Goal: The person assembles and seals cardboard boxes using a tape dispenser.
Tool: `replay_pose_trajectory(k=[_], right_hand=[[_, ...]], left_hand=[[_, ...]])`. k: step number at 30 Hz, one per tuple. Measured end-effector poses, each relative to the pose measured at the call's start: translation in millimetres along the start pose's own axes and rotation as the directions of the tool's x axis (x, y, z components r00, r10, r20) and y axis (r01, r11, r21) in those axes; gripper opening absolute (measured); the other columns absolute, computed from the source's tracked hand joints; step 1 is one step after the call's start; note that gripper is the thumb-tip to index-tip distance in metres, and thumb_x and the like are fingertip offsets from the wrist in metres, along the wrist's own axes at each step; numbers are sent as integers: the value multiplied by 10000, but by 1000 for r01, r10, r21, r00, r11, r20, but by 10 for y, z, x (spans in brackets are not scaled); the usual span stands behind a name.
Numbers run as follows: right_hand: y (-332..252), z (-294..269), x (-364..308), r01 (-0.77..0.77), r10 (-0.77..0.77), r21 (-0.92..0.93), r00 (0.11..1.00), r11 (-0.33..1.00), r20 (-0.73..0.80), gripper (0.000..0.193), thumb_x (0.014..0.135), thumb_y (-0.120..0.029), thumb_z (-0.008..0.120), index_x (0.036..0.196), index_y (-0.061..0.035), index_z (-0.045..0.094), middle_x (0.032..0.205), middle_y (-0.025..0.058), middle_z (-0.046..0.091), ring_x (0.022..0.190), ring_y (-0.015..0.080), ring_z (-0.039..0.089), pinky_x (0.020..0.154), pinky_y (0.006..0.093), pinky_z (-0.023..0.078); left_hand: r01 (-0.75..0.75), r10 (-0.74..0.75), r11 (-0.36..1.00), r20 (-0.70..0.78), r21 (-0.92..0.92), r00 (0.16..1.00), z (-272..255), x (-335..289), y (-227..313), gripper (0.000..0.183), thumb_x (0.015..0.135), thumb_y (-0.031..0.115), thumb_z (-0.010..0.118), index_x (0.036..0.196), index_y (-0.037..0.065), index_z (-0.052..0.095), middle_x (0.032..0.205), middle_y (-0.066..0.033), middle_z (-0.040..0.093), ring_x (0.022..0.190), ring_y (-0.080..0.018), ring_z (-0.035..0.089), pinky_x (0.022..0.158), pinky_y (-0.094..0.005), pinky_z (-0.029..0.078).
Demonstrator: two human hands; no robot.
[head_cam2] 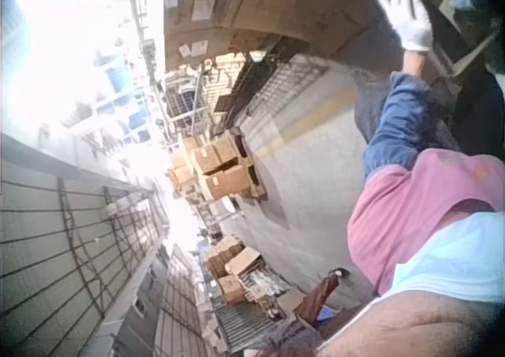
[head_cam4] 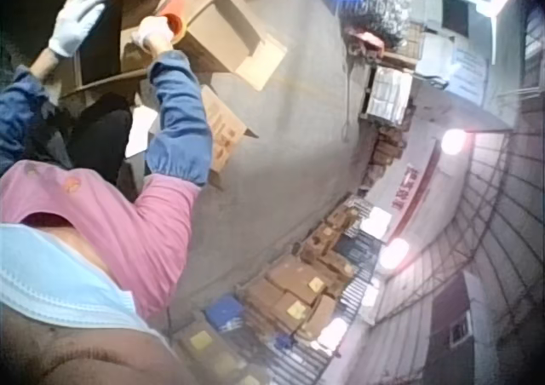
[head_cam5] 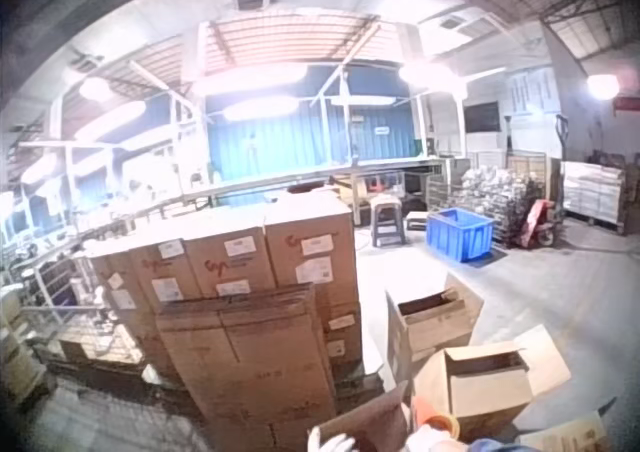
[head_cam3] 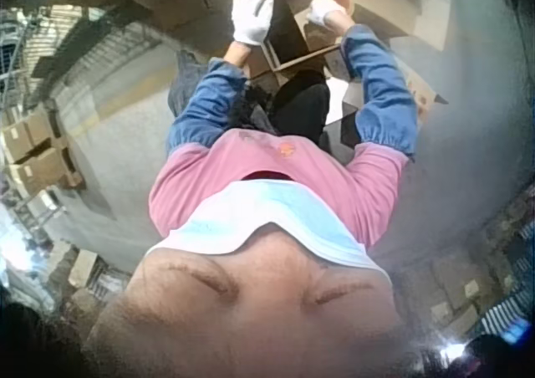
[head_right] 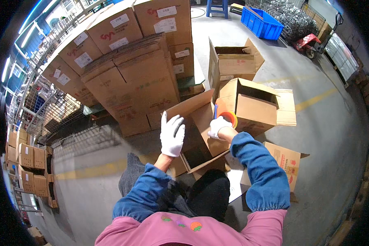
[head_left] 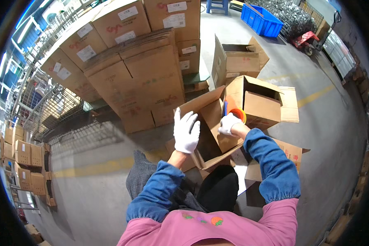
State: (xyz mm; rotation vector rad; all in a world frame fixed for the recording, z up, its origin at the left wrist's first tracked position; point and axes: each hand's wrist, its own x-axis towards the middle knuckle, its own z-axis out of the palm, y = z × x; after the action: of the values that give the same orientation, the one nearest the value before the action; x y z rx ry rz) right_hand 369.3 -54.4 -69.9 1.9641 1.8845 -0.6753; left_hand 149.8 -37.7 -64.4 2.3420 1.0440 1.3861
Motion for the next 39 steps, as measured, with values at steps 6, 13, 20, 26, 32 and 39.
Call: replay_pose_trajectory(k=[6, 13, 20, 26, 32, 39], right_hand=[[158, -9, 26, 67, -54, 124, 993, 990, -104, 371, 778, -384, 524, 835, -64, 702, 878, 182, 662, 869, 334, 636, 773, 405, 497], [-99, 43, 88, 15, -10, 47, 993, 999, -116, 367, 790, -331, 487, 932, -55, 684, 933, 210, 648, 899, 366, 626, 830, 406, 488], [247, 119, 162, 43, 2, 154, 960, 987, -281, 259, 794, -258, 518, 879, -99, 704, 888, 144, 669, 826, 321, 644, 782, 364, 504], [147, -197, -685, 250, 207, 378, 516, 892, -831, 163, 743, -143, 618, 865, -110, 720, 798, 112, 676, 742, 271, 635, 723, 367, 498], [137, 514, -689, 417, 642, 561, -72, 715, -764, 151, 762, 50, 633, 900, 7, 676, 883, 97, 605, 794, 202, 608, 724, 323, 519], [135, 966, 188, -140, 558, 544, 312, 828, -769, 163, 811, -199, 601, 950, -135, 657, 785, 148, 567, 699, 278, 576, 598, 380, 455]], left_hand=[[79, -102, 975, 101, 209, 990, -16, 315, -53, 354, 779, 279, 637, 1062, 66, 627, 1173, -126, 564, 1142, -334, 474, 957, -422, 399], [305, -482, 841, 362, 448, 798, -1, 741, -484, 532, 827, 440, 552, 1187, 49, 554, 1260, -163, 501, 1105, -321, 504, 942, -404, 401], [91, -123, 992, 470, 90, 874, 891, 117, -22, 514, 877, 386, 473, 1290, 82, 452, 1388, -195, 355, 1296, -347, 315, 1067, -488, 244], [49, -94, 994, 521, 98, 848, 916, -401, -298, 436, 871, 353, 465, 1219, 95, 518, 1345, -162, 421, 1296, -324, 326, 1063, -489, 253], [167, -43, 960, 473, -224, 880, 803, -375, -366, 283, 848, 243, 565, 1054, 65, 639, 1183, -131, 578, 1166, -304, 491, 982, -399, 387], [461, -714, 520, -70, -719, 697, 115, -263, -726, 245, 911, 204, 514, 946, 14, 666, 860, -70, 667, 735, -173, 624, 668, -290, 505]])
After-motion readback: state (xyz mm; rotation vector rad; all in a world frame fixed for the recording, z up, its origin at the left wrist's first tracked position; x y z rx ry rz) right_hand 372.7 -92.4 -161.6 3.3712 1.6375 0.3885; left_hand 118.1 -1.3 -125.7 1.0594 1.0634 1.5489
